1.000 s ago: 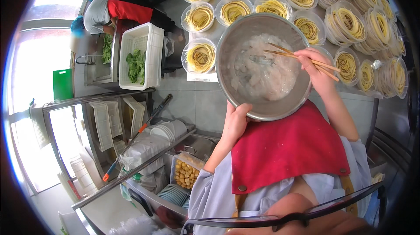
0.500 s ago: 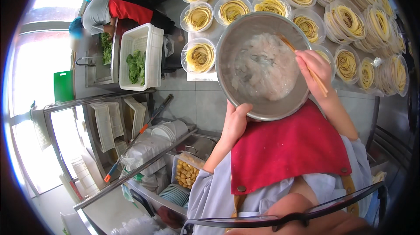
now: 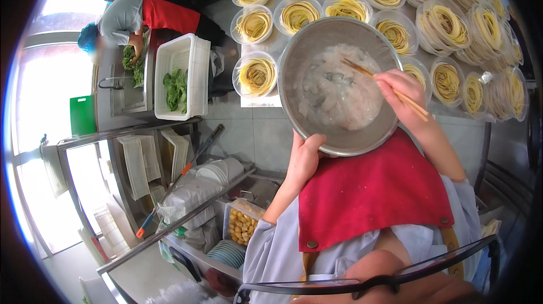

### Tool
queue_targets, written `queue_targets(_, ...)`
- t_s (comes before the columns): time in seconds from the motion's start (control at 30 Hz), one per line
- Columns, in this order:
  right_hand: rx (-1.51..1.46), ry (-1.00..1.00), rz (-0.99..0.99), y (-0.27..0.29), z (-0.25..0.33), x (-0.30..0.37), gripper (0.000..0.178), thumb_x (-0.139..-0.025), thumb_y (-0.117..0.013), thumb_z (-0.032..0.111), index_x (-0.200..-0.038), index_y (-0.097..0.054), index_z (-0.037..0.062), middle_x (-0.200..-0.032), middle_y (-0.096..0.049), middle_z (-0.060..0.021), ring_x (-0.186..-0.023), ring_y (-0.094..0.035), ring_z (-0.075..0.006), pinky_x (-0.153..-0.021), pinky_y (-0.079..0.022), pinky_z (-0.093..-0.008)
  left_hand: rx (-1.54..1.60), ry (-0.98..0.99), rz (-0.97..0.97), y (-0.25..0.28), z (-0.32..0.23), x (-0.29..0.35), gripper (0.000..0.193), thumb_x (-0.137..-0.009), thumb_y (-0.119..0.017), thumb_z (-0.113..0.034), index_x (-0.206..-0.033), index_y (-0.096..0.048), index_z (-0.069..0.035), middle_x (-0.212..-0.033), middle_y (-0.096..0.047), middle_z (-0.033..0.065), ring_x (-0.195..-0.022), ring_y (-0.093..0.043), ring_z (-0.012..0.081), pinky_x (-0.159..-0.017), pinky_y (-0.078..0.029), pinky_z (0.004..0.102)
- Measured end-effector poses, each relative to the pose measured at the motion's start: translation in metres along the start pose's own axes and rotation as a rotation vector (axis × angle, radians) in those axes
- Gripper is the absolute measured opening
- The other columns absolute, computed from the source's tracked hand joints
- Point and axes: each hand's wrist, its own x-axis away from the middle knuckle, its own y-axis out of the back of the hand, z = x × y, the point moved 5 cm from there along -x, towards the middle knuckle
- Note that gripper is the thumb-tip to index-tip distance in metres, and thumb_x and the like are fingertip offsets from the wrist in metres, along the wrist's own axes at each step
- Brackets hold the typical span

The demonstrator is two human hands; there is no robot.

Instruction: The person uses chopsticks to pick up dumplings from a metal bowl and places them into individual plastic containers filled with noodles. The person repeats this process for multiple containers arranged on a stainless steel counter.

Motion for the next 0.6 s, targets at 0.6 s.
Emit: queue_targets(0.6,-0.142,-0.096,-0.232,-0.017,-0.017,-0.013,0.012,-0.09,-0.062,0.007,-0.098,-0.065,-0.0024,-0.081,-0.065,-0.0108,-0.065,-0.059,-0.017,-0.059,-0.047,-0.0262,-0.026,-0.017,0.021,-0.011,0.002,-0.002,0.041,-0.084,-0.048,-0.004,-0.125,-0.039,0.0,-0.101,-0.06,0.0137,-0.073,-0.063,0.0205,-0.06,-0.053,0.0295)
